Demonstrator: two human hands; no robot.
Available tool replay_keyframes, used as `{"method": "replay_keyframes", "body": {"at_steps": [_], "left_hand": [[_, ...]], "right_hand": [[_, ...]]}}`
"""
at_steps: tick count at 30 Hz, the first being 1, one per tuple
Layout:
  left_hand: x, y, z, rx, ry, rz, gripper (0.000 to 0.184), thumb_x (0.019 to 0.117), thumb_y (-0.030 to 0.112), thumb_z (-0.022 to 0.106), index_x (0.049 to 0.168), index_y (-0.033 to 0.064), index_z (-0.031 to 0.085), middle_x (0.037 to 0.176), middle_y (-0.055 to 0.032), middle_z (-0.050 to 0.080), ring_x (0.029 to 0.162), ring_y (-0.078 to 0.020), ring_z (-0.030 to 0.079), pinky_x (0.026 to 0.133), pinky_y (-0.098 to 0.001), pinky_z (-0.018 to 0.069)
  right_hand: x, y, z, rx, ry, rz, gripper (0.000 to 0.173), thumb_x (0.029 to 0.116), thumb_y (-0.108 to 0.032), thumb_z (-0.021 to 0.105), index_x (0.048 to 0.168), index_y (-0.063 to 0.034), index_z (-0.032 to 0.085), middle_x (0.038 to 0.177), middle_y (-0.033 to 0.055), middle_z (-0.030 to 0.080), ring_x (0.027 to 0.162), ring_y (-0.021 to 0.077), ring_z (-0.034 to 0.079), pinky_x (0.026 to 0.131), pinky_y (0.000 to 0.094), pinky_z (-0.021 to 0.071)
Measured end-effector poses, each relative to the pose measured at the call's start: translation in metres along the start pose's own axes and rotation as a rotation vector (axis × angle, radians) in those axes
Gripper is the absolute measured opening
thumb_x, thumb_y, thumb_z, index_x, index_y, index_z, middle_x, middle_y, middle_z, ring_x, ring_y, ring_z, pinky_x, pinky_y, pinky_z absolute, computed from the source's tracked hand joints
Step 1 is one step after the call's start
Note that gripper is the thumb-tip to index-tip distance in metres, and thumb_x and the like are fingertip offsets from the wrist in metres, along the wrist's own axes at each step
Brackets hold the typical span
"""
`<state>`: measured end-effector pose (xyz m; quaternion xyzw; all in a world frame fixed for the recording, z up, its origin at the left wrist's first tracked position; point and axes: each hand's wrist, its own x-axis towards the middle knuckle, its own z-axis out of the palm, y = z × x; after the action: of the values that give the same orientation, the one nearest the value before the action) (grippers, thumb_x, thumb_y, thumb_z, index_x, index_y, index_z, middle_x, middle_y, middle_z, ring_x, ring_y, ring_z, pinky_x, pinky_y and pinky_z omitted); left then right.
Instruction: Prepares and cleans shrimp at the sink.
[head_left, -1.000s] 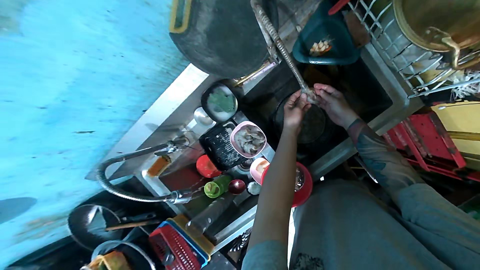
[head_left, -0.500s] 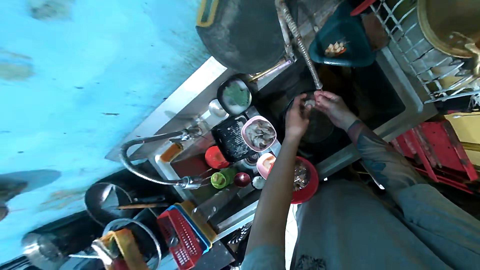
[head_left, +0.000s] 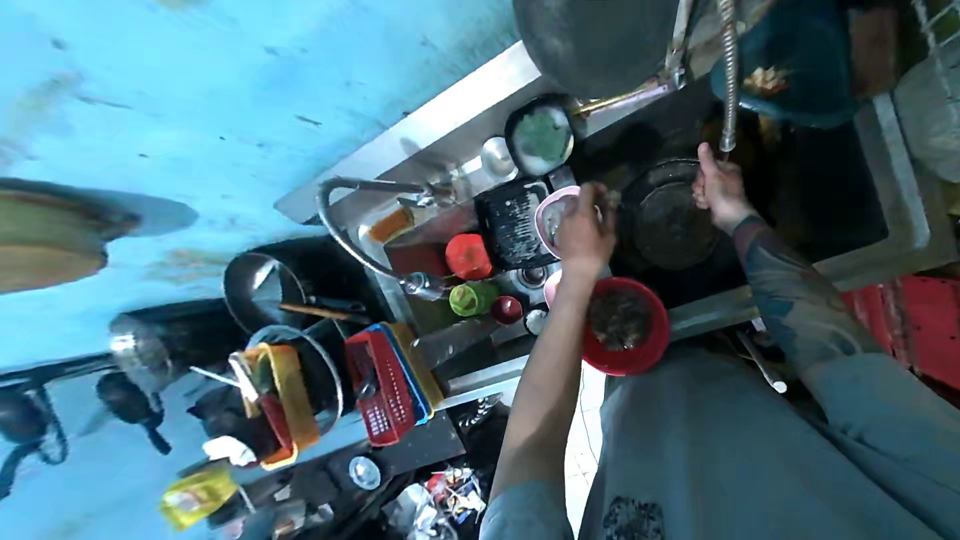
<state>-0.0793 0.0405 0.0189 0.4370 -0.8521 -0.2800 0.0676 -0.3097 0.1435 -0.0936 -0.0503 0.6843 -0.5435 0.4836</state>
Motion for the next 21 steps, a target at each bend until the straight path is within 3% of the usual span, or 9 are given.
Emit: {"method": "replay_keyframes", "body": {"at_steps": [2, 5, 8, 9, 11, 13, 15, 18, 21], "left_hand": [[-0.003, -0.022, -0.012, -0.051, 0.001, -0.085, 0.036, 0.1009, 0.032, 0.062, 0.130, 0.0102, 0.062, 0.111, -0.0107, 0.071, 0.100, -0.0258, 0.070, 0.089, -0.0514, 0.0582], [-0.001, -0.049, -0.020, -0.035, -0.099, -0.236, 0.043, 0.1006, 0.029, 0.062, 0.139, 0.0110, 0.057, 0.120, -0.0131, 0.070, 0.108, -0.0303, 0.069, 0.095, -0.0555, 0.0554], [-0.001, -0.067, -0.016, -0.029, -0.108, -0.254, 0.042, 0.1013, 0.027, 0.061, 0.140, 0.0101, 0.057, 0.122, -0.0132, 0.070, 0.109, -0.0301, 0.070, 0.096, -0.0537, 0.0558], [-0.001, -0.069, -0.015, -0.028, -0.090, -0.248, 0.043, 0.1017, 0.028, 0.061, 0.141, 0.0108, 0.057, 0.126, -0.0134, 0.069, 0.111, -0.0298, 0.069, 0.097, -0.0529, 0.0554], [-0.006, -0.069, -0.016, -0.009, -0.039, -0.223, 0.047, 0.1013, 0.027, 0.060, 0.145, 0.0124, 0.056, 0.138, -0.0158, 0.061, 0.120, -0.0315, 0.063, 0.102, -0.0510, 0.0520], [-0.020, -0.065, -0.018, 0.033, 0.038, -0.151, 0.047, 0.1004, 0.024, 0.060, 0.145, 0.0111, 0.055, 0.143, -0.0181, 0.056, 0.126, -0.0328, 0.058, 0.106, -0.0480, 0.0492], [-0.046, -0.054, -0.021, 0.019, 0.069, -0.048, 0.041, 0.1003, 0.021, 0.060, 0.138, 0.0052, 0.058, 0.134, -0.0196, 0.060, 0.119, -0.0316, 0.062, 0.101, -0.0461, 0.0525], [-0.106, -0.032, -0.013, 0.003, -0.162, 0.015, 0.028, 0.1023, 0.019, 0.059, 0.123, 0.0026, 0.066, 0.118, -0.0157, 0.068, 0.108, -0.0277, 0.068, 0.097, -0.0470, 0.0562], [-0.156, -0.030, 0.020, 0.074, -0.380, 0.012, 0.026, 0.0997, 0.027, 0.065, 0.118, 0.0110, 0.075, 0.128, -0.0111, 0.067, 0.124, -0.0287, 0.061, 0.106, -0.0487, 0.0509]], "right_hand": [[-0.003, 0.003, 0.001, -0.019, -0.010, 0.016, 0.050, 0.1041, -0.059, 0.048, 0.078, -0.0168, 0.054, 0.055, -0.0072, 0.042, 0.043, 0.0070, 0.040, 0.042, 0.0244, 0.0374], [-0.007, 0.010, 0.001, -0.093, -0.053, 0.052, 0.049, 0.1061, -0.058, 0.043, 0.085, -0.0159, 0.054, 0.058, -0.0070, 0.042, 0.044, 0.0063, 0.039, 0.043, 0.0240, 0.0371], [-0.013, 0.025, 0.002, -0.234, -0.122, 0.050, 0.042, 0.1084, -0.053, 0.042, 0.112, -0.0151, 0.059, 0.070, -0.0047, 0.047, 0.049, 0.0065, 0.041, 0.045, 0.0232, 0.0394], [-0.014, 0.028, 0.001, -0.310, -0.146, 0.028, 0.040, 0.1092, -0.048, 0.043, 0.124, -0.0140, 0.060, 0.076, -0.0016, 0.052, 0.053, 0.0081, 0.044, 0.048, 0.0247, 0.0418], [-0.020, 0.032, 0.001, -0.454, -0.168, -0.024, 0.039, 0.1088, -0.040, 0.050, 0.135, -0.0119, 0.058, 0.089, 0.0047, 0.065, 0.060, 0.0109, 0.055, 0.056, 0.0284, 0.0493], [-0.028, 0.038, -0.002, -0.515, -0.184, -0.075, 0.036, 0.1065, -0.031, 0.056, 0.135, -0.0090, 0.060, 0.102, 0.0075, 0.071, 0.071, 0.0123, 0.062, 0.068, 0.0320, 0.0544], [-0.030, 0.047, -0.007, -0.512, -0.219, -0.144, 0.037, 0.0995, -0.019, 0.067, 0.134, -0.0064, 0.060, 0.120, 0.0099, 0.069, 0.089, 0.0156, 0.069, 0.081, 0.0359, 0.0592], [-0.037, 0.057, -0.012, -0.528, -0.244, -0.180, 0.046, 0.0917, -0.008, 0.075, 0.135, -0.0057, 0.060, 0.129, 0.0118, 0.067, 0.112, 0.0193, 0.068, 0.096, 0.0378, 0.0574], [-0.051, 0.061, -0.013, -0.510, -0.240, -0.157, 0.041, 0.0967, -0.011, 0.069, 0.136, -0.0060, 0.060, 0.130, 0.0111, 0.067, 0.118, 0.0177, 0.066, 0.101, 0.0364, 0.0552]]}}
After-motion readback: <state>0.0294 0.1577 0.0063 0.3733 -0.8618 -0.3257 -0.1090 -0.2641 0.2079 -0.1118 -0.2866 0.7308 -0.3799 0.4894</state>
